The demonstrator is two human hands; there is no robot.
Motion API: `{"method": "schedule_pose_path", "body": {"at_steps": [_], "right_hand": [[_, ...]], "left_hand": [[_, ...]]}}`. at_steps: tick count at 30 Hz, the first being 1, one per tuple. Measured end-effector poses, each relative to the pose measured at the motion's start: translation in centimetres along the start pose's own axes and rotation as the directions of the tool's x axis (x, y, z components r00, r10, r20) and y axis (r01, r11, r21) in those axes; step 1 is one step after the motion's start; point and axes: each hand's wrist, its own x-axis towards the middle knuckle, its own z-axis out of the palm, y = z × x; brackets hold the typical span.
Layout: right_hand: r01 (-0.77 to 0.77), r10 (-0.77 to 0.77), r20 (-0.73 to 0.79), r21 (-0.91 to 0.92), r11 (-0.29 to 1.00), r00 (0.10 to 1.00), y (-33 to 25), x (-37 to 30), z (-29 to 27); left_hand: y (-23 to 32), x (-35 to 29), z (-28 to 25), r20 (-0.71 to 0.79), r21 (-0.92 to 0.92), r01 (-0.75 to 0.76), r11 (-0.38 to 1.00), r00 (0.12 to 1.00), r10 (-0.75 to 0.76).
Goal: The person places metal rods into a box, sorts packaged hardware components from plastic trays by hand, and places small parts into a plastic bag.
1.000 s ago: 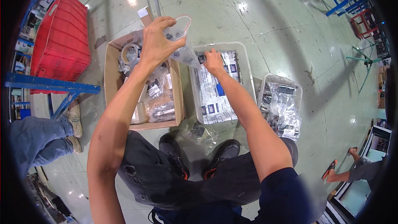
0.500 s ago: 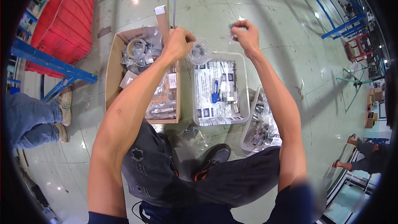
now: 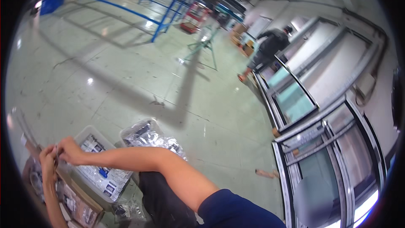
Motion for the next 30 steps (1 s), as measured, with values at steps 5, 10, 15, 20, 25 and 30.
{"method": "schedule_pose_path", "body": {"at_steps": [5,10,15,20,25,30], "right_hand": [[-0.221,0.216,-0.047,-0.157,0.963,0.975,0.0,-1.6,-3.1],[0.094,-0.103,0.013,-0.549,0.830,0.995,3.6,-3.1,-2.0],[0.162,-0.170,-0.003,-0.297,0.941,0.985,1.9,-1.7,-2.8],[0.018,0.022,0.309,-0.125,0.992,0.951,-6.5,-0.3,-8.5],[0.391,-0.156,0.490,-0.425,0.816,0.857,-6.8,-0.8,-7.1],[0.306,0.213,0.652,-0.586,0.750,0.727,-6.3,-0.3,-8.7]], "left_hand": [[-4.5,5.7,3.1,-0.027,0.229,-0.187,0.955,0.980,0.198],[-0.2,1.6,4.8,0.091,0.119,-0.116,0.986,0.990,0.105],[1.5,-0.7,4.8,-0.116,0.246,-0.239,0.939,0.955,0.273],[4.9,-0.9,5.4,-0.249,0.186,-0.200,0.962,0.938,0.243],[6.3,-2.8,4.7,-0.093,-0.005,-0.030,1.000,0.995,0.029],[5.8,-3.7,5.8,0.114,0.332,-0.239,0.913,0.971,0.212]]}}
